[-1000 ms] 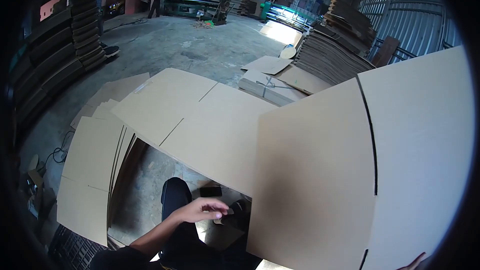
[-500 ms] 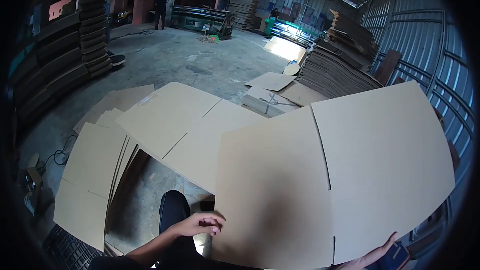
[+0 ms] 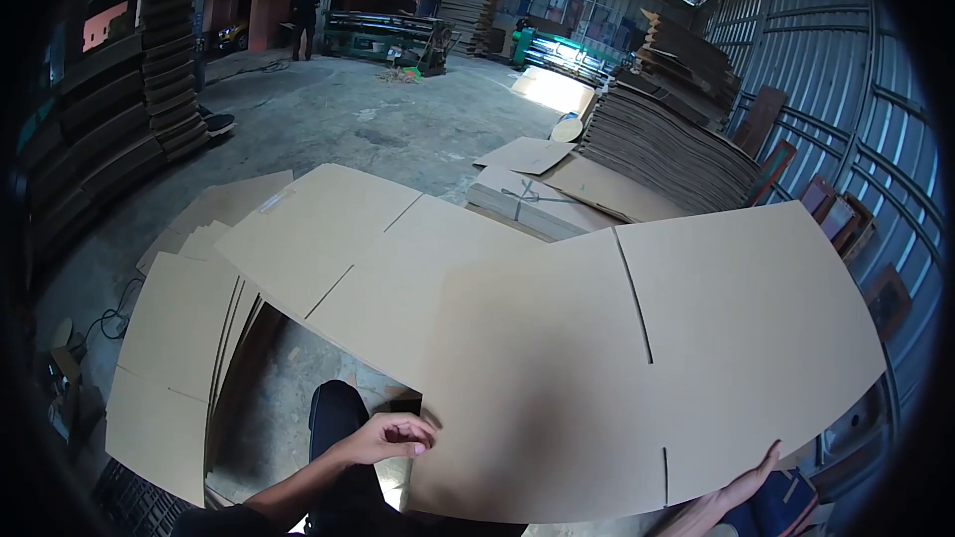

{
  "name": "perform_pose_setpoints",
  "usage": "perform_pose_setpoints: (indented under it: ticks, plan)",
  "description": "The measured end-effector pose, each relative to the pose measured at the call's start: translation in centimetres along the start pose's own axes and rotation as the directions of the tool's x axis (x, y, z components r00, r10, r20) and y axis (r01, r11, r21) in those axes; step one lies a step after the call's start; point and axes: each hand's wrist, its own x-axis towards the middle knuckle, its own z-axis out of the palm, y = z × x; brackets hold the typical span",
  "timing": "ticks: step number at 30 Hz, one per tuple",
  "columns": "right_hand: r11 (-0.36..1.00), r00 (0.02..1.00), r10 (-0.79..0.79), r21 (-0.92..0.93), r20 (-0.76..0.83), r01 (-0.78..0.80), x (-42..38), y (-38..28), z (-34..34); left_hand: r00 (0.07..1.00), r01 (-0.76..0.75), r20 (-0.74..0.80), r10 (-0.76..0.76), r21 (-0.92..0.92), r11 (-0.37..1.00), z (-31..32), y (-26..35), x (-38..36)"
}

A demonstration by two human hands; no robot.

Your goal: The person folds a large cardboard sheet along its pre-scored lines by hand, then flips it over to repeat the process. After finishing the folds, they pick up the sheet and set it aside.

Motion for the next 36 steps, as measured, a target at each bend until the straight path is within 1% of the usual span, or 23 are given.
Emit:
perform_pose_setpoints:
  ticks: [1,4,5,7,8,13,16,17,19,21,22,23,24,26,27,28,29,30,31,33,34,35,36]
  plan:
    - [0.999,0.999,-0.033,-0.023,0.001,0.033,0.3,-0.3,0.9,1.0,0.005,0.001,-0.005,-0.003,1.0,0.0,0.7,0.6]
    - [0.993,0.995,-0.094,-0.071,0.012,0.095,2.6,-1.2,4.1,0.983,-0.014,0.181,0.006,0.041,0.999,-0.5,3.9,3.3]
    - [0.985,0.991,-0.127,-0.113,0.03,0.129,4.0,-1.4,5.3,0.984,-0.013,0.179,0.006,0.04,0.999,-0.7,5.0,4.5]
    - [0.974,0.985,-0.163,-0.152,0.051,0.169,6.6,-1.6,8.2,0.933,-0.177,0.353,0.07,0.281,0.943,-1.5,7.7,7.4]
    - [0.967,0.979,-0.186,-0.163,0.084,0.198,7.9,-1.5,10.1,0.892,-0.278,0.442,0.089,0.384,0.881,-2.5,9.1,9.2]
    - [0.924,0.941,-0.257,-0.231,0.22,0.306,14.8,3.0,17.5,0.832,-0.356,0.554,0.022,0.504,0.787,-10.9,14.4,19.2]
    - [0.948,0.946,-0.207,-0.19,0.248,0.257,17.2,8.1,21.8,0.926,-0.358,0.317,0.206,0.559,0.748,-15.0,17.9,22.9]
    - [0.958,0.945,-0.189,-0.16,0.266,0.237,17.9,9.5,23.8,0.925,-0.364,0.311,0.217,0.565,0.741,-15.7,19.8,23.5]
    - [0.954,0.922,-0.169,-0.177,0.348,0.242,18.9,12.5,27.5,0.943,-0.321,0.117,0.313,0.579,0.75,-16.7,24.2,23.4]
    - [0.929,0.88,-0.129,-0.254,0.457,0.269,20.0,14.2,31.1,0.922,-0.267,-0.095,0.376,0.549,0.792,-17.8,29.1,23.2]
    - [0.871,0.852,-0.152,-0.34,0.501,0.355,20.5,14.6,33.0,0.9,-0.236,-0.208,0.384,0.508,0.829,-18.6,31.6,23.0]
    - [0.795,0.825,-0.164,-0.423,0.542,0.436,21.0,14.8,34.5,0.836,-0.277,-0.288,0.468,0.515,0.811,-19.6,33.9,22.9]
    - [0.784,0.827,-0.141,-0.448,0.545,0.429,21.5,15.3,35.3,0.76,-0.313,-0.362,0.539,0.524,0.792,-20.7,36.2,22.6]
    - [0.749,0.808,-0.143,-0.471,0.572,0.466,21.9,16.7,36.9,0.546,-0.266,-0.568,0.616,0.579,0.77,-22.5,40.7,21.7]
    - [0.725,0.787,-0.165,-0.469,0.594,0.505,21.9,17.2,37.6,0.55,-0.262,-0.561,0.619,0.588,0.765,-22.1,43.4,21.1]
    - [0.73,0.791,-0.171,-0.463,0.588,0.502,22.2,16.9,37.8,0.523,-0.261,-0.623,0.582,0.533,0.805,-21.7,46.0,20.4]
    - [0.774,0.801,0.029,-0.521,0.598,0.361,23.0,16.4,37.6,0.492,-0.266,-0.68,0.544,0.478,0.837,-21.5,48.4,19.9]
    - [0.788,0.77,0.224,-0.576,0.598,0.218,23.5,15.9,37.5,0.458,-0.277,-0.731,0.506,0.423,0.863,-21.5,50.6,19.5]
    - [0.799,0.765,0.213,-0.559,0.608,0.222,24.0,15.0,37.5,0.449,-0.285,-0.724,0.523,0.439,0.852,-21.2,52.3,19.4]
    - [0.706,0.735,0.427,-0.702,0.527,0.093,25.1,13.8,37.7,0.6,-0.323,-0.622,0.502,0.386,0.864,-20.3,54.0,20.1]
    - [0.721,0.72,0.415,-0.684,0.556,0.113,25.0,14.0,37.1,0.656,-0.301,-0.572,0.492,0.4,0.866,-20.7,53.5,20.5]
    - [0.733,0.846,0.393,-0.678,0.359,-0.053,24.7,13.9,36.0,0.71,-0.277,-0.521,0.474,0.412,0.868,-21.0,53.0,21.0]
    - [0.744,0.918,0.374,-0.633,0.131,-0.213,24.4,13.9,35.3,0.771,-0.295,-0.458,0.442,0.358,0.886,-20.3,53.2,21.4]
